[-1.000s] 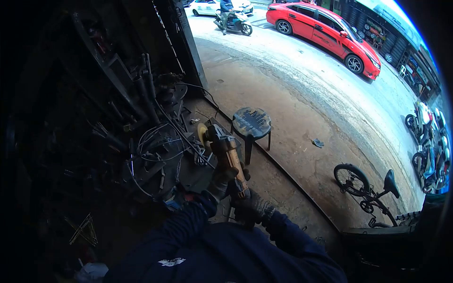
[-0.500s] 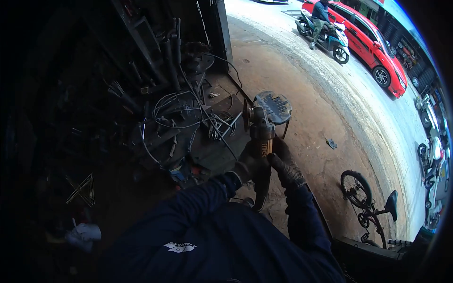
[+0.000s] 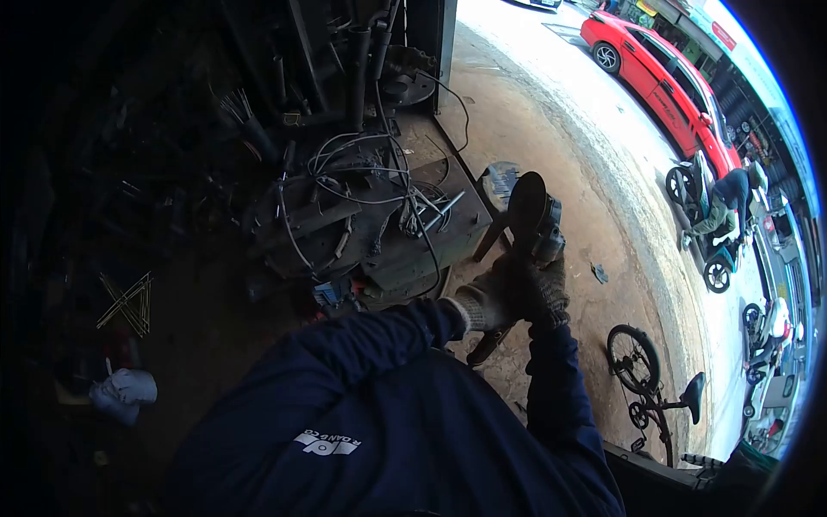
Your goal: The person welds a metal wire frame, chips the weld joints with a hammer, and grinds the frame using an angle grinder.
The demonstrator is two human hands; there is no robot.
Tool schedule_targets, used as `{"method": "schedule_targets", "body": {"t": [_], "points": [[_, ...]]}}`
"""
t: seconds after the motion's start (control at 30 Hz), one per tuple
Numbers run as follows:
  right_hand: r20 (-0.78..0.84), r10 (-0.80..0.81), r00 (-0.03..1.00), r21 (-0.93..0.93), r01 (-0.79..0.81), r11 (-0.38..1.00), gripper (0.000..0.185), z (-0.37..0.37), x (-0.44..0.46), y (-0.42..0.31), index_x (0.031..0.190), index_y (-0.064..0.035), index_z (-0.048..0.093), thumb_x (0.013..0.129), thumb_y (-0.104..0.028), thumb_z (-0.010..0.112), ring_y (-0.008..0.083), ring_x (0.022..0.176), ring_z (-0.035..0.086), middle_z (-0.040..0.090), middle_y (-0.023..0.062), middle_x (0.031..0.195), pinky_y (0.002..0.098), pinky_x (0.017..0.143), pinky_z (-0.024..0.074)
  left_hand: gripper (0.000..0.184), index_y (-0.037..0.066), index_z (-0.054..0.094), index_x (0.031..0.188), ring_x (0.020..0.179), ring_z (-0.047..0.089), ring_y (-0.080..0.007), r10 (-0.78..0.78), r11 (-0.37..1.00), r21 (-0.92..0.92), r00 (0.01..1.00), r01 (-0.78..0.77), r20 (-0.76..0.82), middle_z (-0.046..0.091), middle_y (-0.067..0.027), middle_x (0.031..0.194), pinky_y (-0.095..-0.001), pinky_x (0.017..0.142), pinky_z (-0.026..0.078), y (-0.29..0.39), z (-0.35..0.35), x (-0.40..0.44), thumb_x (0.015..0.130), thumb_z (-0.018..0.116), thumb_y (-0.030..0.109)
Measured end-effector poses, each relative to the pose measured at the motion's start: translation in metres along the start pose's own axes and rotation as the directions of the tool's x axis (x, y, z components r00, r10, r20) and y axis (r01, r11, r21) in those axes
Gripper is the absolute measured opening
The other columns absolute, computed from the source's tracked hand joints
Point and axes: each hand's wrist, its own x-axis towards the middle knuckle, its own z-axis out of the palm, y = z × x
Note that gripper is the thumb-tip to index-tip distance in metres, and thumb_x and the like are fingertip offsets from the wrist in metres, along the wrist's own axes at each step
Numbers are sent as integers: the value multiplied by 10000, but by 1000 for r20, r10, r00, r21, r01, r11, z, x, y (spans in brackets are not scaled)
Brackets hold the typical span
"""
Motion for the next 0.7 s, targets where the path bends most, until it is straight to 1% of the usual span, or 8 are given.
{"method": "schedule_targets", "body": {"t": [0.13, 0.2, 0.23, 0.27, 0.3, 0.37, 0.5, 0.7], "points": [[-44, -121, 992, -202, 110, 973, 484, 36, 6, 4, 1240, -25, 511, 824, -85, 752, 211, 944, 664, 665, 105, 1053, 361, 799, 562, 569, 48, 515, 1343, 1220, 566, -321, 111, 943, 297, 985, -147, 134, 618, -208, 1248, -408, 1051, 429, -27, -23, -12, 836, 669, 254], [-75, -55, 996, -348, 25, 937, 463, 61, 4, -9, 1223, -19, 518, 825, -80, 747, 212, 924, 669, 673, 108, 1024, 357, 786, 565, 546, 51, 542, 1325, 1192, 594, -338, 309, 951, 119, 872, -285, -380, 628, -199, 1254, -421, 1020, 461, -49, -17, -28, 860, 675, 306], [-82, -57, 995, -357, 24, 934, 463, 66, 8, -1, 1223, -19, 518, 825, -80, 747, 212, 924, 669, 673, 108, 1024, 357, 786, 565, 546, 51, 542, 1325, 1192, 594, -338, 314, 949, 112, 869, -294, -382, 628, -199, 1254, -421, 1020, 461, -46, -46, -39, 860, 675, 306], [-89, 14, 996, -196, -31, 980, 467, 65, 12, 14, 1220, -21, 517, 822, -83, 752, 214, 907, 671, 671, 110, 1015, 359, 766, 569, 542, 49, 565, 1302, 1172, 608, -344, 54, 999, 0, 998, -54, -24, 640, -195, 1238, -424, 1006, 475, -35, -98, -58, 858, 688, 335], [-82, 83, 993, -30, -86, 996, 471, 64, 16, 22, 1217, -22, 516, 818, -86, 757, 216, 890, 673, 669, 112, 1005, 360, 745, 574, 540, 46, 589, 1279, 1152, 621, -349, -197, 977, -8, 914, 213, 355, 653, -191, 1221, -427, 991, 488, -33, -139, -71, 856, 700, 363], [-122, 155, 980, -14, -158, 987, 463, 58, 14, 24, 1214, -24, 518, 818, -81, 751, 215, 863, 674, 667, 108, 997, 360, 718, 575, 586, 48, 581, 1291, 1155, 624, -348, -359, 933, 196, 831, 303, 425, 671, -197, 1178, -427, 997, 489, -51, -178, -74, 843, 728, 397], [-152, 200, 968, -67, -212, 975, 468, 49, 13, 28, 1221, -36, 510, 816, -78, 741, 210, 809, 677, 660, 99, 979, 360, 651, 571, 643, 60, 545, 1322, 1134, 631, -357, -375, 896, 86, 846, 436, -379, 657, -210, 1190, -442, 966, 508, -126, -262, -80, 829, 733, 428], [-124, 258, 958, -208, -280, 937, 520, 54, 6, 68, 1227, -56, 474, 789, -98, 752, 187, 807, 651, 626, 72, 956, 360, 657, 555, 1097, -41, 288, 1482, 1360, 451, -368, -742, 509, 346, 605, 789, -288, 411, -266, 1488, -450, 1115, 391, -229, -311, -39, 740, 738, 630]]}}
